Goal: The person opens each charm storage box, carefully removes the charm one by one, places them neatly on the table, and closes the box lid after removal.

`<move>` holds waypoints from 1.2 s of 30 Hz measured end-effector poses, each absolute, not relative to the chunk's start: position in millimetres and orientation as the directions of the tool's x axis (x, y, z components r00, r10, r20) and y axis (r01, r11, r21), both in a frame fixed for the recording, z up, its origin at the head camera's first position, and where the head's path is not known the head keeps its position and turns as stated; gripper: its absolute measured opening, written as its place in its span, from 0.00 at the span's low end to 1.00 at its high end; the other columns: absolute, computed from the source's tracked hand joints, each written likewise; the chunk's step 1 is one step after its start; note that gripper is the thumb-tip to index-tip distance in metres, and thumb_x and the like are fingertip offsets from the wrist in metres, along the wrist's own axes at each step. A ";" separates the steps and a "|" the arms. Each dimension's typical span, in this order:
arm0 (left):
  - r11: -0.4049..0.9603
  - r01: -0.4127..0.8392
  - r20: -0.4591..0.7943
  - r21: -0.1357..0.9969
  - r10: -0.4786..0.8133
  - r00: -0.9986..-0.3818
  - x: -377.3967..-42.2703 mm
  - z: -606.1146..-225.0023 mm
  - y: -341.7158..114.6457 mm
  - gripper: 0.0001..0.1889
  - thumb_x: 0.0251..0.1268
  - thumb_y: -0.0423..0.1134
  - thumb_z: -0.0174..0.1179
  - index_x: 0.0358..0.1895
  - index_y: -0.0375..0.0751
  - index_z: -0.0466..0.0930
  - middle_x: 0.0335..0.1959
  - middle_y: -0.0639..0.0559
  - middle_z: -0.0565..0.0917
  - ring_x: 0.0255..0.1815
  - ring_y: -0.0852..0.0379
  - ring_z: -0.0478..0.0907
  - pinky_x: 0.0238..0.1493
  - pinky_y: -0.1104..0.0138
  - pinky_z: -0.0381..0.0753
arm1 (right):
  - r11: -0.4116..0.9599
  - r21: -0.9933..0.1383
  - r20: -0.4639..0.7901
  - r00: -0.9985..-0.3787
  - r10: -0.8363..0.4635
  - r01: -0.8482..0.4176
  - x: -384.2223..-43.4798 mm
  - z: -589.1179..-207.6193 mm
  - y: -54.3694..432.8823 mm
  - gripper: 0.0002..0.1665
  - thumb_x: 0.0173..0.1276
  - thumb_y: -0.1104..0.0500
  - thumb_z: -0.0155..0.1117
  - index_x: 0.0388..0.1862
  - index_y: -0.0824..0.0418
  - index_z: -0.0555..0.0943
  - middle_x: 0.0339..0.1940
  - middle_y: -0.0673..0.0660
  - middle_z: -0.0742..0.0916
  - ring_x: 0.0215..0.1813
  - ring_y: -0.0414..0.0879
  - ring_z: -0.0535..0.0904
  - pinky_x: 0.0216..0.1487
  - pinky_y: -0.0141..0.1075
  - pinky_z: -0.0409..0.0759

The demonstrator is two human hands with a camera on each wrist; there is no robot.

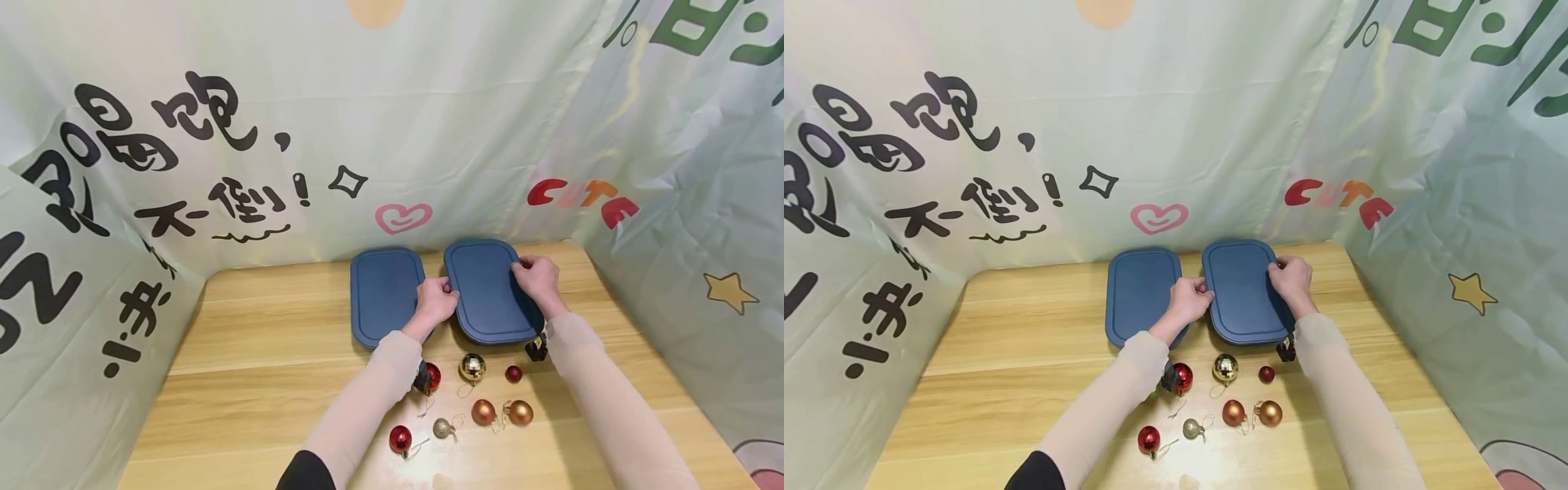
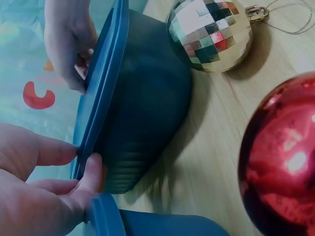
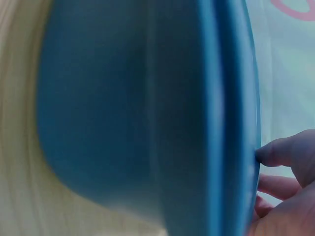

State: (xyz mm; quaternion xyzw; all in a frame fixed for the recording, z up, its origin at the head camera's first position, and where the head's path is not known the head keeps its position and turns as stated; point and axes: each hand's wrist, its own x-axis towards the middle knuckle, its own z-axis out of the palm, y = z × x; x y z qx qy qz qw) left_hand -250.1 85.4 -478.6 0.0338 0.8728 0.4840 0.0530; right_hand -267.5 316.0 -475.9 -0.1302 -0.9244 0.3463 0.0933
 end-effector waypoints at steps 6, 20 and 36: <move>0.562 0.014 -0.057 0.827 0.108 -0.993 -252.0 -479.6 88.5 0.14 0.73 0.35 0.65 0.57 0.38 0.89 0.40 0.53 0.85 0.62 0.52 0.80 0.66 0.62 0.80 | 0.733 -0.655 0.062 -0.953 0.295 0.184 -267.3 -480.5 318.8 0.27 0.80 0.56 0.56 0.66 0.75 0.80 0.60 0.75 0.86 0.62 0.70 0.80 0.68 0.59 0.76; 0.602 0.032 -0.034 0.798 0.099 -0.995 -252.5 -481.4 90.9 0.13 0.73 0.34 0.64 0.27 0.41 0.76 0.29 0.56 0.73 0.45 0.52 0.75 0.52 0.65 0.76 | 0.741 -0.649 0.087 -0.952 0.295 0.171 -269.9 -484.2 316.9 0.27 0.81 0.56 0.57 0.65 0.76 0.80 0.57 0.76 0.86 0.58 0.69 0.82 0.63 0.59 0.79; 0.618 0.059 -0.021 0.784 0.123 -0.992 -257.2 -481.2 91.9 0.16 0.73 0.33 0.63 0.61 0.35 0.87 0.31 0.54 0.79 0.53 0.49 0.81 0.59 0.63 0.81 | 0.742 -0.643 0.066 -0.952 0.300 0.190 -273.9 -484.7 318.4 0.27 0.82 0.55 0.56 0.66 0.75 0.80 0.58 0.75 0.86 0.57 0.68 0.82 0.63 0.60 0.78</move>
